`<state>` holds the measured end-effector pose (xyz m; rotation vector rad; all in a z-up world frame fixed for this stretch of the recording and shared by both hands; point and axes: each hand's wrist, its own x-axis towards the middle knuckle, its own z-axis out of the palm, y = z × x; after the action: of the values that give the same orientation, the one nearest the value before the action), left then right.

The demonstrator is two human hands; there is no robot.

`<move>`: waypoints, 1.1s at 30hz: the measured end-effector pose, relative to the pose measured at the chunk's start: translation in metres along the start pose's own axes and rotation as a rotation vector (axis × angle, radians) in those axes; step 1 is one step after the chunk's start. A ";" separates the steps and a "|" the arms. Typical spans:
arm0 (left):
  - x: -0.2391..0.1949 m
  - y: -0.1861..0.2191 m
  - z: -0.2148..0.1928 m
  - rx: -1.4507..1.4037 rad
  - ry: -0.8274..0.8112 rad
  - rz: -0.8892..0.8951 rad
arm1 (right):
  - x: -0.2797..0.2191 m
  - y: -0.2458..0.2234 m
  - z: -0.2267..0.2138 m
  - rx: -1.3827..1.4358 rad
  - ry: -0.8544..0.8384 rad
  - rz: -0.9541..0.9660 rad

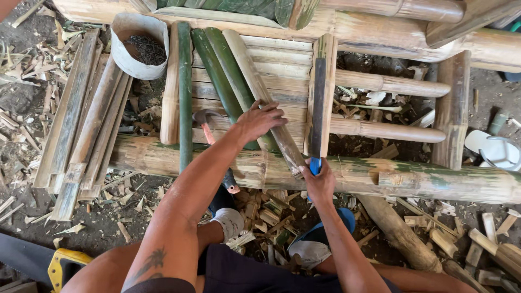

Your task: The person assembles a bamboo structure by placing bamboo strips onto a frame, hammering nails to secure them, and using a file to smooth the edges. The person repeatedly picks up strips, aligns them, and fastens them with a hammer.

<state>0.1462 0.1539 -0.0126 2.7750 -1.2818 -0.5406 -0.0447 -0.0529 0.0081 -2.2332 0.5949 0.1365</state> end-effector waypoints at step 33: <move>-0.006 -0.021 0.034 0.030 0.119 -0.013 | 0.028 0.011 -0.040 0.013 -0.213 -0.163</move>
<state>0.1467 0.1761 -0.0461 2.7939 -1.2581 -0.3540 -0.0289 -0.0984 0.0197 -2.2081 0.2974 0.2818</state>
